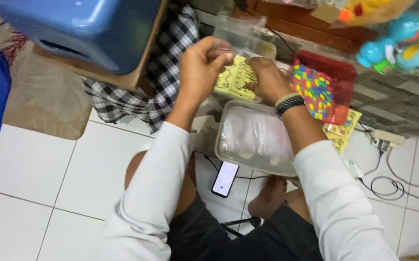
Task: The person places illustrated yellow stickers and small colorful plastic pieces into small clear plastic bags by hand.
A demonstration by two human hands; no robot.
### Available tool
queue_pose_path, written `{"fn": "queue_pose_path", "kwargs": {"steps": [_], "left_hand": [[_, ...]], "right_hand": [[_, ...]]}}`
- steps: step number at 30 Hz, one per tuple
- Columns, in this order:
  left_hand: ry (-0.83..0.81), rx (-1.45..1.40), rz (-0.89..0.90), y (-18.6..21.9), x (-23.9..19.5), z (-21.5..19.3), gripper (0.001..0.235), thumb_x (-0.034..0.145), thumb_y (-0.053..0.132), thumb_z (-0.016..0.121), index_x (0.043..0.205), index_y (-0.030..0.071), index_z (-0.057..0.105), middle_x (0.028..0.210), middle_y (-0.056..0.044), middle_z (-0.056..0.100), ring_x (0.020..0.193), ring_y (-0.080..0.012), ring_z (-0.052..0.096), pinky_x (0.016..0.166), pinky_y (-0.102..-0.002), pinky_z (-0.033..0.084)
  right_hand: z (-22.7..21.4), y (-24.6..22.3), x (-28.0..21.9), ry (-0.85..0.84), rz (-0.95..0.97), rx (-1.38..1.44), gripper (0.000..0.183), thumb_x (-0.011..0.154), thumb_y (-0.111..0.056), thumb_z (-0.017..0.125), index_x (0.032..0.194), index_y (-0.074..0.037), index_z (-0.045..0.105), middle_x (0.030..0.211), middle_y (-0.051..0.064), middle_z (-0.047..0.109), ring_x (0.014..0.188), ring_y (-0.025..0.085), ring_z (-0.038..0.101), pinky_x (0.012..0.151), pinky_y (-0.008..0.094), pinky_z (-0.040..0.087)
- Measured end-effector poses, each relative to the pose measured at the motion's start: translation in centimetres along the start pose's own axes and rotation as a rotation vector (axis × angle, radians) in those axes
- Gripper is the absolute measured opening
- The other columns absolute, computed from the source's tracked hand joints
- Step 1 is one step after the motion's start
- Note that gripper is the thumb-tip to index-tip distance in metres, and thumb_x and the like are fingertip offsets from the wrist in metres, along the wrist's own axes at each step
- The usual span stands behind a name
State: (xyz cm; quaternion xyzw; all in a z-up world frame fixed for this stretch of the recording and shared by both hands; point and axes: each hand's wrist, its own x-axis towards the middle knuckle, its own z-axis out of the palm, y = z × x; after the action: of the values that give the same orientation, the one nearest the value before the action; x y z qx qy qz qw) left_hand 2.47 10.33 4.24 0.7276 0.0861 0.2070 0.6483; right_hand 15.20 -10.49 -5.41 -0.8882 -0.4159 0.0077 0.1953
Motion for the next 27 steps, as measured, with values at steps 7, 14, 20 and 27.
{"fn": "queue_pose_path", "kwargs": {"steps": [7, 14, 20, 27], "left_hand": [[0.021, 0.008, 0.028, 0.5, 0.3, -0.7, 0.018, 0.083, 0.006, 0.079, 0.100, 0.007, 0.075, 0.081, -0.002, 0.080, 0.068, -0.0052, 0.073, 0.058, -0.018, 0.057], [0.029, 0.023, 0.123, 0.7, 0.4, -0.9, 0.018, 0.081, 0.008, 0.077, 0.098, 0.008, 0.074, 0.075, 0.002, 0.076, 0.065, -0.0047, 0.067, 0.059, -0.020, 0.053], [0.024, -0.006, 0.131, 0.6, 0.3, -0.7, 0.017, 0.080, 0.007, 0.076, 0.097, 0.007, 0.074, 0.075, 0.001, 0.078, 0.063, -0.0046, 0.068, 0.056, -0.020, 0.053], [0.004, -0.055, 0.096, 0.5, 0.3, 0.1, 0.020, 0.081, 0.003, 0.078, 0.100, 0.007, 0.075, 0.076, 0.001, 0.079, 0.067, -0.0041, 0.074, 0.058, -0.018, 0.057]], "right_hand": [[4.4, 2.5, 4.4, -0.407, 0.108, -0.354, 0.120, 0.048, -0.044, 0.098, 0.147, -0.008, 0.042, 0.145, 0.025, 0.048, 0.132, 0.048, 0.044, 0.109, 0.061, 0.029], [4.8, 4.2, 4.3, -0.427, 0.098, -0.317, 0.133, 0.045, -0.046, 0.094, 0.158, -0.006, 0.035, 0.157, 0.025, 0.043, 0.147, 0.048, 0.031, 0.114, 0.076, 0.005], [3.6, 3.6, 3.7, -0.405, 0.066, -0.511, 0.112, 0.060, -0.041, 0.084, 0.156, -0.011, 0.037, 0.149, 0.031, 0.045, 0.131, 0.051, 0.045, 0.106, 0.072, 0.022], [2.0, -0.9, 1.9, -0.054, -0.181, -0.333, 0.105, 0.059, -0.020, 0.090, 0.152, -0.009, 0.043, 0.147, 0.027, 0.048, 0.123, 0.047, 0.049, 0.103, 0.055, 0.036]]}}
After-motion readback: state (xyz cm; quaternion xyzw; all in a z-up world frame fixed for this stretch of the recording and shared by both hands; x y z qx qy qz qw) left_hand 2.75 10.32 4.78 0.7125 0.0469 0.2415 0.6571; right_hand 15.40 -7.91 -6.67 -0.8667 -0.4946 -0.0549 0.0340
